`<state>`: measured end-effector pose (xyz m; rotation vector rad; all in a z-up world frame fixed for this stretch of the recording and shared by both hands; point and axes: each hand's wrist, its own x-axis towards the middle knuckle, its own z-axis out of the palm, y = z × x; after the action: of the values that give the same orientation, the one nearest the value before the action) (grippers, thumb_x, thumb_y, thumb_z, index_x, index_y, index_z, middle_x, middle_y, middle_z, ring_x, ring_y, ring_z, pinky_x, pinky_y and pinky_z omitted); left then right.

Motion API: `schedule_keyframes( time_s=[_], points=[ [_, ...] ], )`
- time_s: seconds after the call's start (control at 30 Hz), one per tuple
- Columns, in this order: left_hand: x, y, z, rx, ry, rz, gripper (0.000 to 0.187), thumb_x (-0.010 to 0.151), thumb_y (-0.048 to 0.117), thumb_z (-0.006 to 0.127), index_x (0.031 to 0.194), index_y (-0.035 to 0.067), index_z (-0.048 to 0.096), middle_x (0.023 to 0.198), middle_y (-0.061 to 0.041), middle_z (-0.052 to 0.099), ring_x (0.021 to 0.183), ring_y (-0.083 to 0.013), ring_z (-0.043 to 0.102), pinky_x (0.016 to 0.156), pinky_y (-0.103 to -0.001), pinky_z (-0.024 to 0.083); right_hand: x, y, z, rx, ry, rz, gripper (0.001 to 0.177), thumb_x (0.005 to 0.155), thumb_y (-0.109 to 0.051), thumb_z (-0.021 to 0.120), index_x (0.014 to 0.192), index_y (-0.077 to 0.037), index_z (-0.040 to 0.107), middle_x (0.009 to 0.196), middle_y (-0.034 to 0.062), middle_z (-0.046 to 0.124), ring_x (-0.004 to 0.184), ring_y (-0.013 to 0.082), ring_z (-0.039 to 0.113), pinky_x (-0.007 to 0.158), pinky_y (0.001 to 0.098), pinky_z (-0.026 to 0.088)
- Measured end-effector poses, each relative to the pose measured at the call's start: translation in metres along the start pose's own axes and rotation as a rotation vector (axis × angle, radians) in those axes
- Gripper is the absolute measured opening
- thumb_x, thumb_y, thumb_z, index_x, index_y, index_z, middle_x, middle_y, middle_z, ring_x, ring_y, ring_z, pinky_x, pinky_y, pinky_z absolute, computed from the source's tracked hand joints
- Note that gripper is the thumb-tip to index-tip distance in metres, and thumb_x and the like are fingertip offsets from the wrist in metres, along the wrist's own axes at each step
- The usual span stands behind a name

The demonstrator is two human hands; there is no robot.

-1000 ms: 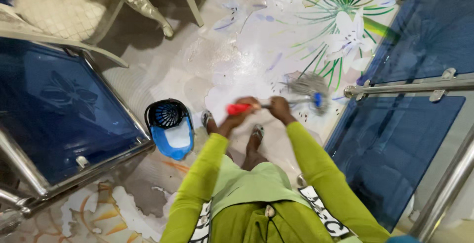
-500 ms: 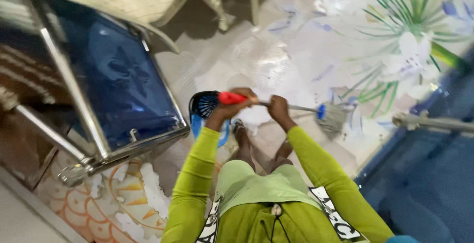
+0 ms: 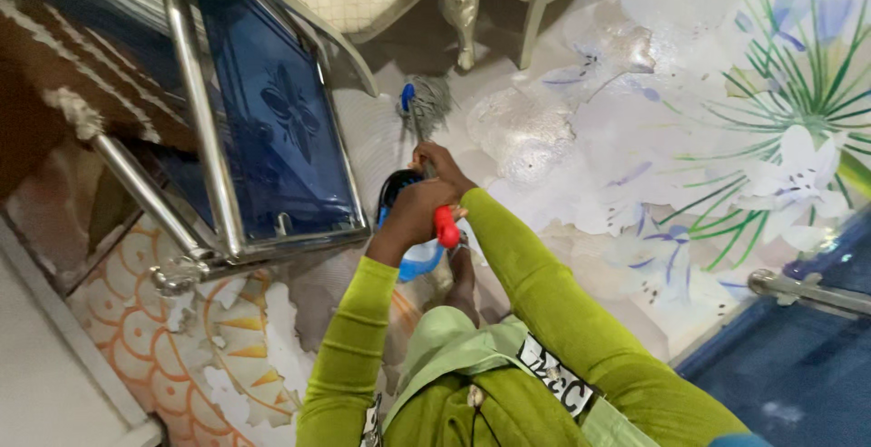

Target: The person mops a patterned floor around dining chairs and a table using a mop and a bucket of water, rinsing and wringing the mop head multiple times.

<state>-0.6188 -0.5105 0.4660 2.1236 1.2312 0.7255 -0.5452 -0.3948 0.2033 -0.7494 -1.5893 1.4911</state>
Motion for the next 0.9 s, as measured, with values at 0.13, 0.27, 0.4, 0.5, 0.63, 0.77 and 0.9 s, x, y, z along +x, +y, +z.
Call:
schedule_keyframes(
  time_s=[0.13, 0.27, 0.4, 0.5, 0.63, 0.77, 0.9],
  points=[
    [-0.016, 0.012, -0.008, 0.026, -0.021, 0.008, 0.03, 0.082, 0.033, 0.081, 0.08, 0.01, 0.062, 0.079, -0.012, 0.064, 0.075, -0.0348, 0.063, 0.066, -0.046, 0.049, -0.035, 0.003, -0.006, -0.183, -0.002, -0.18, 0.021, 0.084, -0.019, 0.076, 0.079, -0.005, 0.061, 0.076, 0.01, 0.06, 0.074, 0.0178, 0.057, 0.068, 0.0336, 0.047],
    [0.001, 0.041, -0.016, -0.094, -0.012, 0.023, 0.036, 0.084, 0.037, 0.082, 0.077, 0.009, 0.062, 0.073, -0.013, 0.063, 0.066, -0.0334, 0.061, 0.061, -0.04, 0.049, -0.066, -0.039, -0.031, -0.507, -0.048, -0.252, 0.024, 0.081, -0.03, 0.074, 0.076, -0.007, 0.066, 0.074, 0.0126, 0.066, 0.07, 0.0247, 0.065, 0.062, 0.0384, 0.049],
    [0.01, 0.077, 0.005, -0.223, 0.024, 0.18, 0.039, 0.096, 0.03, 0.078, 0.081, 0.003, 0.055, 0.076, -0.014, 0.057, 0.07, -0.031, 0.054, 0.068, -0.036, 0.047, -0.143, -0.111, -0.061, -0.401, 0.078, 0.039, 0.025, 0.082, -0.03, 0.071, 0.084, -0.006, 0.069, 0.073, 0.013, 0.071, 0.067, 0.0283, 0.072, 0.059, 0.0407, 0.054],
    [0.013, 0.093, 0.037, -0.832, -0.124, -0.008, 0.036, 0.098, 0.031, 0.073, 0.077, 0.007, 0.056, 0.076, -0.004, 0.067, 0.071, -0.0139, 0.061, 0.067, -0.028, 0.052, -0.196, -0.138, -0.084, -0.554, 0.184, 0.16, 0.022, 0.087, -0.027, 0.064, 0.092, -0.008, 0.074, 0.079, 0.0187, 0.07, 0.071, 0.0362, 0.068, 0.06, 0.0431, 0.053],
    [0.002, 0.103, 0.108, -0.83, -0.109, -0.092, 0.032, 0.096, 0.028, 0.074, 0.077, 0.007, 0.06, 0.074, 0.0, 0.063, 0.07, -0.0077, 0.056, 0.064, -0.026, 0.047, -0.269, -0.145, -0.113, -0.76, 0.21, 0.404, 0.025, 0.09, -0.031, 0.069, 0.082, -0.008, 0.075, 0.079, 0.0194, 0.07, 0.072, 0.0369, 0.07, 0.064, 0.0442, 0.054],
    [-0.007, 0.097, 0.179, -1.01, -0.183, -0.113, 0.03, 0.096, 0.027, 0.074, 0.079, 0.007, 0.06, 0.078, 0.0, 0.065, 0.073, -0.0068, 0.057, 0.066, -0.025, 0.047, -0.333, -0.13, -0.144, -0.781, 0.283, 0.361, 0.017, 0.083, -0.025, 0.065, 0.08, -0.016, 0.078, 0.077, 0.0147, 0.072, 0.069, 0.0357, 0.07, 0.06, 0.0452, 0.055],
    [-0.022, 0.082, 0.256, -1.023, -0.3, -0.152, 0.027, 0.096, 0.025, 0.073, 0.079, 0.007, 0.062, 0.079, -0.001, 0.067, 0.072, -0.0077, 0.057, 0.067, -0.025, 0.048, -0.398, -0.103, -0.166, -0.98, 0.267, 0.472, 0.022, 0.087, -0.029, 0.068, 0.077, -0.01, 0.072, 0.075, 0.0173, 0.069, 0.069, 0.0393, 0.067, 0.061, 0.0494, 0.052]
  ],
)
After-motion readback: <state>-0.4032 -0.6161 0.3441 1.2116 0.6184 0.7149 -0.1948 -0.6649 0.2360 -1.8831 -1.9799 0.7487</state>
